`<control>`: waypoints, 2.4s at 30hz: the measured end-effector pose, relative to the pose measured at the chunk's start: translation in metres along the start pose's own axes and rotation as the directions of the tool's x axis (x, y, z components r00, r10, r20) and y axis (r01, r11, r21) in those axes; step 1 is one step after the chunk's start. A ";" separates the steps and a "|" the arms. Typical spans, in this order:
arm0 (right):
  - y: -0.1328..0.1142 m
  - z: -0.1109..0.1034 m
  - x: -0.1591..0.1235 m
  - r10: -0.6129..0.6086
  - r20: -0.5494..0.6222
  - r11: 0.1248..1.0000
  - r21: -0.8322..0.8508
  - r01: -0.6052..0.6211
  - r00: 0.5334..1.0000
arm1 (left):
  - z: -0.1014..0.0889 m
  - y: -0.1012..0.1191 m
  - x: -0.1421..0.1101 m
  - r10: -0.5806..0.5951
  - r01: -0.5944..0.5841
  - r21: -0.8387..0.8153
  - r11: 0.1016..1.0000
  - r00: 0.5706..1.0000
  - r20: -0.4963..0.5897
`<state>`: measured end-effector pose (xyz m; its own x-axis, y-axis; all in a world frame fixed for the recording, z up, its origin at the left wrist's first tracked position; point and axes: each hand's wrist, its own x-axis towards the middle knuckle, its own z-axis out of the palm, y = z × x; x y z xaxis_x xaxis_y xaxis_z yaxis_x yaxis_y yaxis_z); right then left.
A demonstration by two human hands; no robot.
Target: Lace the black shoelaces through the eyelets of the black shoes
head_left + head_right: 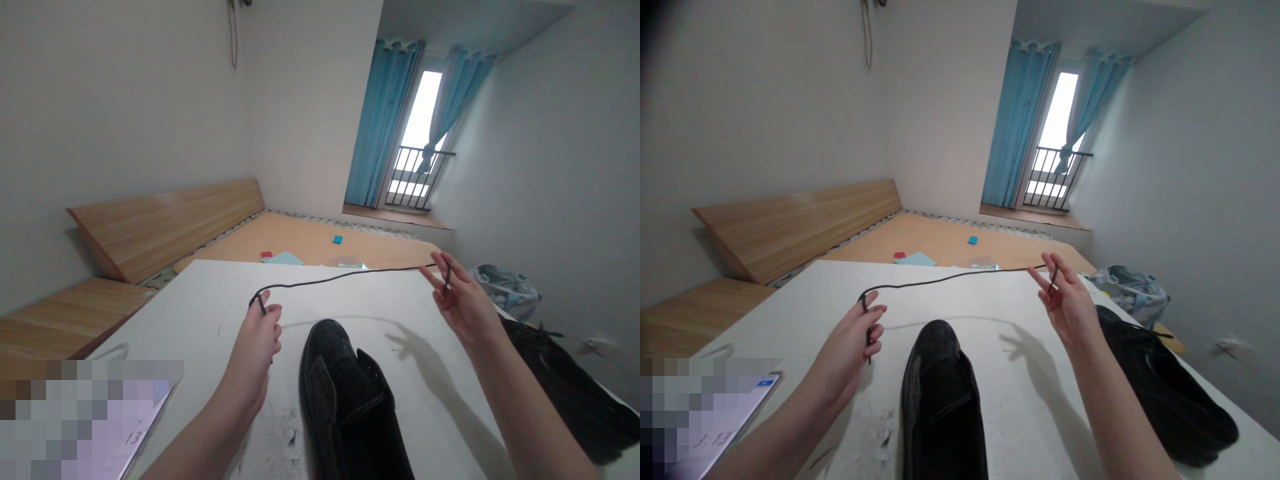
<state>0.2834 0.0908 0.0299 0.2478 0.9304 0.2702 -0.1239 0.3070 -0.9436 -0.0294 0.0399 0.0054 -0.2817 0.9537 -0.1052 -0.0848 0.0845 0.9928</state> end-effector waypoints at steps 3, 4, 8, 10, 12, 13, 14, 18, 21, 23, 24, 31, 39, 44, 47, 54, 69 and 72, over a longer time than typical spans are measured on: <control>0.008 0.007 -0.006 0.096 0.167 0.962 -0.268 -0.048 0.981 | 0.001 -0.001 -0.004 0.027 -0.082 0.257 0.963 0.977 0.209; 0.012 0.012 -0.009 0.134 0.228 0.933 -0.357 -0.045 0.964 | 0.001 -0.001 -0.007 0.039 -0.133 0.343 0.930 0.963 0.268; 0.019 0.036 -0.022 0.196 0.412 0.822 -0.564 0.080 0.890 | 0.000 0.005 -0.016 0.127 -0.302 0.615 0.728 0.942 0.311; 0.016 0.045 -0.029 0.249 0.495 0.796 -0.595 0.116 0.833 | 0.001 0.008 -0.019 0.177 -0.362 0.672 0.645 0.927 0.330; 0.009 0.049 -0.036 0.355 0.572 0.780 -0.618 0.104 0.739 | 0.004 0.011 -0.021 0.199 -0.440 0.673 0.595 0.891 0.407; 0.006 0.050 -0.039 0.413 0.601 0.771 -0.631 0.088 0.684 | 0.007 0.011 -0.022 0.197 -0.479 0.661 0.578 0.868 0.456; 0.003 0.050 -0.041 0.464 0.621 0.763 -0.643 0.071 0.632 | 0.010 0.012 -0.023 0.191 -0.512 0.648 0.565 0.844 0.500; 0.001 0.049 -0.046 0.559 0.651 0.745 -0.667 0.034 0.513 | 0.022 0.013 -0.026 0.167 -0.583 0.626 0.518 0.786 0.595; 0.005 0.046 -0.044 0.577 0.656 0.733 -0.679 0.045 0.487 | 0.030 0.015 -0.026 0.147 -0.615 0.623 0.483 0.759 0.635; 0.006 0.044 -0.043 0.588 0.657 0.724 -0.688 0.056 0.472 | 0.035 0.017 -0.024 0.131 -0.631 0.624 0.461 0.744 0.655; 0.006 0.043 -0.043 0.596 0.657 0.719 -0.693 0.059 0.461 | 0.037 0.018 -0.023 0.122 -0.636 0.626 0.451 0.739 0.662; 0.006 0.039 -0.043 0.645 0.643 0.684 -0.727 0.065 0.413 | 0.047 0.021 -0.020 0.050 -0.662 0.642 0.387 0.711 0.702; 0.006 0.039 -0.041 0.636 0.668 0.710 -0.703 0.047 0.386 | 0.049 0.016 -0.021 0.068 -0.669 0.638 0.382 0.709 0.702; 0.003 0.042 -0.045 0.606 0.713 0.759 -0.651 0.011 0.352 | 0.046 0.013 -0.022 0.093 -0.683 0.608 0.405 0.692 0.716; 0.002 0.045 -0.046 0.588 0.733 0.778 -0.628 0.009 0.344 | 0.046 0.013 -0.021 0.097 -0.680 0.604 0.415 0.693 0.714; 0.019 0.048 -0.045 0.542 0.750 0.807 -0.590 0.014 0.379 | 0.048 0.011 -0.024 0.123 -0.655 0.608 0.447 0.719 0.684; -0.005 0.084 -0.080 0.185 0.691 0.962 -0.273 0.015 0.698 | 0.046 0.031 -0.012 0.153 -0.188 0.013 0.982 0.837 0.525; -0.016 0.090 -0.087 0.121 0.627 0.950 -0.297 0.093 0.769 | 0.042 0.044 -0.017 0.117 -0.002 -0.228 0.974 0.861 0.495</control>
<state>0.1777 0.0233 0.0384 -0.4272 0.8786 0.2137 0.1907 0.3185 -0.9285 0.0120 0.0394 0.0531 0.2207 0.9738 0.0542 -0.2998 0.0149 0.9539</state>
